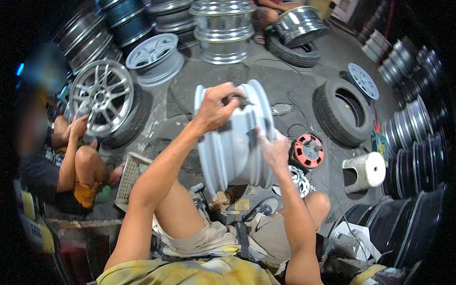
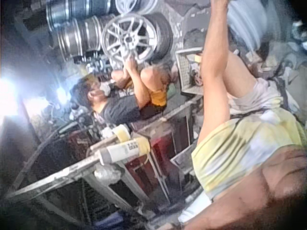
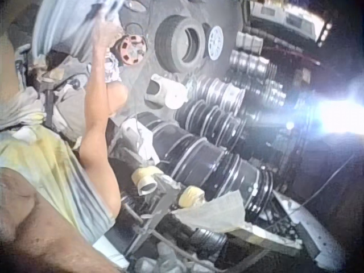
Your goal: The person sits on the floor and sands a white-painted wheel rim using a sanding block. They rotate the rim to sand different sections, occasionally pausing to retrieve a new sanding block from a nearby basket.
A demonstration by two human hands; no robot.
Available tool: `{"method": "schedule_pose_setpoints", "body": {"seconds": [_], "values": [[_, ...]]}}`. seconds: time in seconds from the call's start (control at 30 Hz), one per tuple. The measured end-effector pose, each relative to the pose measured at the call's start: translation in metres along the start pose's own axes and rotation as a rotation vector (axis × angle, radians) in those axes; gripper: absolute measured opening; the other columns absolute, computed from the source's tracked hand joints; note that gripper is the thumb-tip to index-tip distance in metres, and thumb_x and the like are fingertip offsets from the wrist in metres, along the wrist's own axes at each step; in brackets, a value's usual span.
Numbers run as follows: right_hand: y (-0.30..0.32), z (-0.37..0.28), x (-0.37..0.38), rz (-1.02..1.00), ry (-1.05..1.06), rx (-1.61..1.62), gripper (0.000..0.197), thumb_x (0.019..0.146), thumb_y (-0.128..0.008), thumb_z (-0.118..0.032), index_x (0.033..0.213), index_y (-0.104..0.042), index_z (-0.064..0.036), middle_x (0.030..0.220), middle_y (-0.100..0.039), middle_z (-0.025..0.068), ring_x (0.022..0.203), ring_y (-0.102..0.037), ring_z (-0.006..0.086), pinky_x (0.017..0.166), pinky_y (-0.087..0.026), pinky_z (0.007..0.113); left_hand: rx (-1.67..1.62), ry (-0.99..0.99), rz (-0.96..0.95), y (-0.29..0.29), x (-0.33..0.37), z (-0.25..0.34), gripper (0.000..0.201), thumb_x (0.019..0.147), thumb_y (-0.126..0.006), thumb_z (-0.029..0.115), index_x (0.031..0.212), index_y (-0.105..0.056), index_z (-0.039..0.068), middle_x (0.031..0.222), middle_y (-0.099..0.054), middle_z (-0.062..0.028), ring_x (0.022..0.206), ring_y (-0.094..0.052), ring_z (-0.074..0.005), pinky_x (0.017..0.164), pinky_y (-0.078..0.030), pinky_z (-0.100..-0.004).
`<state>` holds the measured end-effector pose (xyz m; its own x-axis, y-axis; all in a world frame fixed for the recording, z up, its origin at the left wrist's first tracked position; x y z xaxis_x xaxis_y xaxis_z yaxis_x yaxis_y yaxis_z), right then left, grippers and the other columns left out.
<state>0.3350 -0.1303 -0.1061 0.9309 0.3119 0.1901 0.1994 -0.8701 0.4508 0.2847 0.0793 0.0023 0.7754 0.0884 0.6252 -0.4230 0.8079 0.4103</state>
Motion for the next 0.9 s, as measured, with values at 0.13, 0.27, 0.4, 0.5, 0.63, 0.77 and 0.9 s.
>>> {"method": "schedule_pose_setpoints", "body": {"seconds": [0.13,0.27,0.4,0.5,0.63,0.77,0.9], "values": [[0.005,-0.017,-0.013,-0.051,0.016,-0.025,0.045,0.091,-0.071,-0.044,0.102,-0.074,-0.0008,0.073,-0.071,0.0131,0.065,-0.065,0.0190,0.066,-0.051,0.036,-0.179,0.237,0.121,0.004,-0.017,-0.044,0.014,0.085,-0.059,-0.001,0.092,-0.071,-0.001,0.073,-0.064,-0.0010,0.061,-0.053,-0.0047,0.056,-0.044,-0.0222],[0.015,-0.016,-0.016,-0.008,0.147,-0.308,0.051,0.086,-0.075,-0.043,0.113,-0.069,-0.0001,0.084,-0.068,0.0160,0.074,-0.065,0.0315,0.072,-0.052,0.041,-0.327,0.355,0.058,-0.015,-0.023,-0.035,0.016,0.086,-0.059,0.001,0.095,-0.072,-0.002,0.071,-0.062,0.0010,0.064,-0.052,-0.0022,0.057,-0.042,-0.0208],[0.035,-0.099,-0.005,0.228,0.444,-0.355,0.066,0.071,-0.086,-0.027,0.126,-0.059,-0.0025,0.112,-0.058,0.0178,0.098,-0.062,0.0360,0.084,-0.053,0.042,-0.304,0.405,-0.004,-0.010,-0.021,-0.032,0.017,0.086,-0.062,0.004,0.097,-0.072,-0.003,0.067,-0.060,0.0015,0.058,-0.053,-0.0031,0.053,-0.043,-0.0214],[0.012,-0.130,0.012,0.125,0.714,-0.310,0.064,0.070,-0.085,-0.016,0.127,-0.059,-0.0015,0.114,-0.057,0.0153,0.101,-0.062,0.0310,0.087,-0.052,0.041,-0.291,0.421,-0.039,-0.005,-0.021,-0.037,0.018,0.088,-0.061,0.003,0.100,-0.072,-0.003,0.073,-0.065,-0.0002,0.057,-0.056,-0.0036,0.052,-0.047,-0.0217],[-0.016,-0.101,0.041,-0.109,0.718,-0.120,0.054,0.077,-0.079,-0.008,0.128,-0.060,-0.0012,0.108,-0.062,0.0117,0.095,-0.066,0.0252,0.082,-0.055,0.036,-0.422,0.484,-0.082,-0.012,-0.012,-0.035,0.018,0.088,-0.061,0.007,0.098,-0.072,-0.003,0.076,-0.068,-0.0031,0.061,-0.061,-0.0065,0.052,-0.050,-0.0226],[-0.020,-0.076,0.058,-0.197,0.275,0.289,0.028,0.098,-0.064,-0.012,0.121,-0.063,0.0036,0.090,-0.070,0.0058,0.066,-0.066,0.0096,0.059,-0.056,0.023,-0.555,0.590,-0.156,-0.011,-0.016,-0.056,0.022,0.095,-0.062,0.018,0.095,-0.071,-0.002,0.077,-0.069,-0.0057,0.061,-0.062,-0.0075,0.053,-0.051,-0.0224],[-0.016,-0.065,0.067,-0.239,0.058,0.546,0.027,0.101,-0.062,-0.017,0.116,-0.066,0.0046,0.092,-0.071,0.0072,0.065,-0.067,0.0072,0.055,-0.054,0.021,-0.626,0.549,-0.168,-0.015,-0.013,-0.050,0.025,0.095,-0.070,0.022,0.101,-0.072,-0.002,0.080,-0.070,-0.0056,0.068,-0.067,-0.0101,0.059,-0.053,-0.0234]]}}
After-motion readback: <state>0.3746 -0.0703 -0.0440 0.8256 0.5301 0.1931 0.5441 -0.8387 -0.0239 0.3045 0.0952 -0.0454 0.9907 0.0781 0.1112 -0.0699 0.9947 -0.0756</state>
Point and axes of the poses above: each hand's wrist, its own x-axis towards the middle knuckle, its own y-axis out of the back of the hand, z = x × y, the point moved 5 cm from there along x, towards the middle knuckle
